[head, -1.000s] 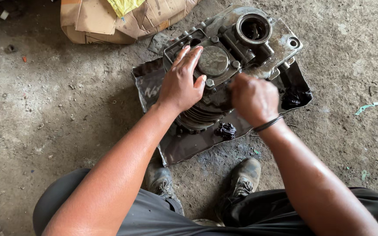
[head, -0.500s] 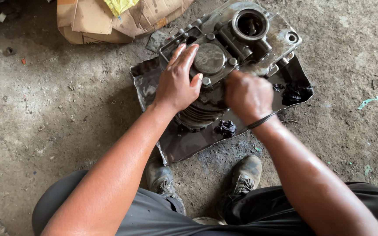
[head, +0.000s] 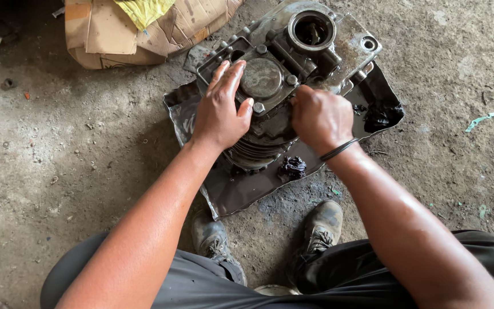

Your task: The person scrubs a greasy engine part with a wire brush and then scrapes the inside of a cylindrical opening with a metal tool. The part rests on a metal sheet on the floor.

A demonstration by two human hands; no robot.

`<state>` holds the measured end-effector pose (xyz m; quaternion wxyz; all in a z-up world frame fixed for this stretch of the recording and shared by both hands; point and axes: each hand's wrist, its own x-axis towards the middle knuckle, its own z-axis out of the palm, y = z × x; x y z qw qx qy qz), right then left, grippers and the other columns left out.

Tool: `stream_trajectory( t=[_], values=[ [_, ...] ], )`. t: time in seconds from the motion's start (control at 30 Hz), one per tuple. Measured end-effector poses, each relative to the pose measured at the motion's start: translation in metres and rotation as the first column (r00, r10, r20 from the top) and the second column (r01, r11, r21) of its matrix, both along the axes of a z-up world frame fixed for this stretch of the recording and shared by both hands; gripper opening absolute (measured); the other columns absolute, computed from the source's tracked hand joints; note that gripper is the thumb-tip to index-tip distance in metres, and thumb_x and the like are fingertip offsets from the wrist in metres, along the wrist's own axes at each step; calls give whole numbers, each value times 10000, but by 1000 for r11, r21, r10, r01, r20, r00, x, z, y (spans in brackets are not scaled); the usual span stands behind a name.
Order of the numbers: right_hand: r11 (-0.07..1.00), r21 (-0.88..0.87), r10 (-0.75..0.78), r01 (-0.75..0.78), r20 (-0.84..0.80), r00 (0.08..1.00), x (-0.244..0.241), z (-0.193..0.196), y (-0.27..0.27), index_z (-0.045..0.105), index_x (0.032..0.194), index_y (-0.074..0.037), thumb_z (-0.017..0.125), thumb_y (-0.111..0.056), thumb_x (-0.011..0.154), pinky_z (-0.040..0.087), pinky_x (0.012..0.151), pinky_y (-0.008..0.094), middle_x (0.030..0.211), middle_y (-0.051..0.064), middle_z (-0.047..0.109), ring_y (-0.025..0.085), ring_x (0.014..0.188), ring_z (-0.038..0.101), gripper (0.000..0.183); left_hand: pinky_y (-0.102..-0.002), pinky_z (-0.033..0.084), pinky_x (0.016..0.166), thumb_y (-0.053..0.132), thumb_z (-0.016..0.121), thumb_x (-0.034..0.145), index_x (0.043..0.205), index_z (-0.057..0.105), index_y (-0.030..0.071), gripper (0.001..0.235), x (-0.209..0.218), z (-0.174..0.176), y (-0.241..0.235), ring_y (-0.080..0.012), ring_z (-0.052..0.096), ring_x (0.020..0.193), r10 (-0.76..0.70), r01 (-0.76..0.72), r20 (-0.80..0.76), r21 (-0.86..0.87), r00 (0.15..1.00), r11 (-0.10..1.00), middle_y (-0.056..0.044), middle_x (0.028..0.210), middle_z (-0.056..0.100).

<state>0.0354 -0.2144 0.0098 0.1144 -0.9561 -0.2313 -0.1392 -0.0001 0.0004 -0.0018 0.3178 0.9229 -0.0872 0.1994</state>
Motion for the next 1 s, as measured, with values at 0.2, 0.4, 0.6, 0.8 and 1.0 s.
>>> stream_trajectory(
  t=[0.2,0.4,0.6,0.8,1.0],
  values=[
    [961,132,240,-245,53,969,1,5,-2,712,804,-140,595,-155,951,506,476,448,683,98,701,286,556,672,189,-458,335,1224,82,705,875,1481,440,-68,678,2,1,0,-426,393,1476,-4,4,-18,18,1000,1000,-244,1501,528],
    [984,30,177,-178,20,984,-1,6,-3,701,812,-106,626,-163,939,508,504,463,645,125,674,318,571,670,158,-454,338,1236,79,708,877,1488,440,-69,684,-1,0,0,-430,394,1477,-12,12,7,-15,1000,1000,-242,1508,528],
    [1000,2,14,-14,-27,1000,-2,2,0,714,837,-127,637,-217,981,516,491,455,653,130,693,307,556,686,186,-450,346,1230,96,712,895,1487,437,-68,672,-2,0,1,-419,394,1482,-8,8,-4,4,1000,1000,-243,1512,522],
    [967,223,106,-123,86,991,2,-9,-4,695,843,-122,638,-151,955,531,537,430,717,92,712,270,609,700,129,-450,344,1227,87,705,880,1482,439,-65,675,0,3,1,-417,391,1482,-5,5,-22,14,1000,1000,-237,1505,526],
    [982,185,50,-39,-54,997,0,-14,-4,679,824,-110,600,-140,1006,508,493,432,686,90,689,239,545,669,200,-461,330,1229,85,707,880,1489,432,-70,686,0,-1,0,-434,379,1478,-10,10,-15,0,1000,1000,-247,1510,521]
  ],
)
